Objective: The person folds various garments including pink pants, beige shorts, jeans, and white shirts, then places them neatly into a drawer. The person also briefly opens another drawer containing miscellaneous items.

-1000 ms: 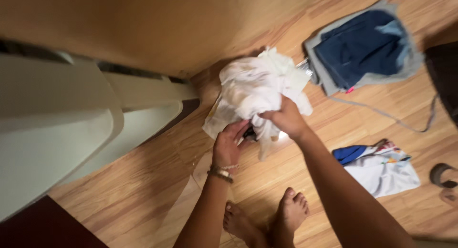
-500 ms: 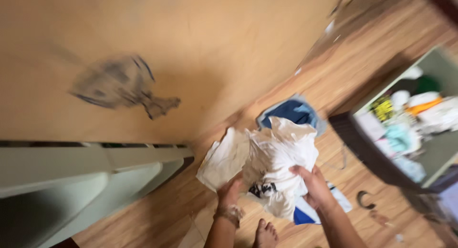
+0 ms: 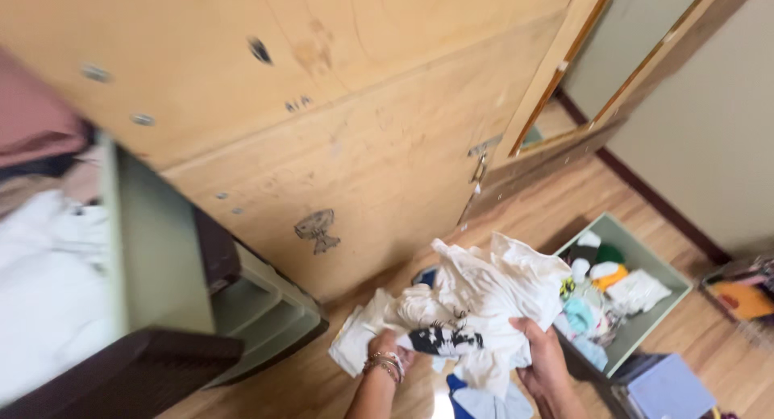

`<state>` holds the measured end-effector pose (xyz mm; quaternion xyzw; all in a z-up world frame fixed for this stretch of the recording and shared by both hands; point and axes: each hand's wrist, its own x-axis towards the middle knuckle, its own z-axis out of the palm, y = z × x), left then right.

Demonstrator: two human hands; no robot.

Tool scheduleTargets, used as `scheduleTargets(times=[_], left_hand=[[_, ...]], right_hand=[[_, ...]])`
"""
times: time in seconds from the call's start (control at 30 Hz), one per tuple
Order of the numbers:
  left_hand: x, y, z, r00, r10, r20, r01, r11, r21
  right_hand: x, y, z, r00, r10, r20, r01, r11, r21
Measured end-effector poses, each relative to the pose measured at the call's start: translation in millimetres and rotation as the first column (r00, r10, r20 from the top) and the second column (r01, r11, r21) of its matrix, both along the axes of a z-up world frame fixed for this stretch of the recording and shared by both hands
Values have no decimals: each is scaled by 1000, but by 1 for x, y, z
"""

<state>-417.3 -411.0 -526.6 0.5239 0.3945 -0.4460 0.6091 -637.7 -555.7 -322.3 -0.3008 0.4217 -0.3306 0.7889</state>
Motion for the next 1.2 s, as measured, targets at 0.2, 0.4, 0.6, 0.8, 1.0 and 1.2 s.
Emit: scheduleTargets(times=[0.2,0.4,0.6,0.8,1.0,1.2], left_hand=[[32,-5,144,211,-66,975,204,979,22],[-11,-49,241,125,-352,927,675,715,181],[-39,-52,299,69,-293,953,748,647,145],[-8,-1,389,461,-185,868,742,616,-263],[8,65,495,424,-178,888,829,471,-302],[44,108,555,556,-78,827,731,520,-443]], right_hand=[[-3,-17,64,998,57,-16,-59,982,-182],[11,7,131,990,134,-44,-139,982,-131],[52,50,171,962,261,-75,-272,933,-237],[73,82,213,928,329,-177,-371,760,-533],[88,81,283,800,581,-152,-543,591,-597],[120,91,329,805,593,25,-466,658,-592]])
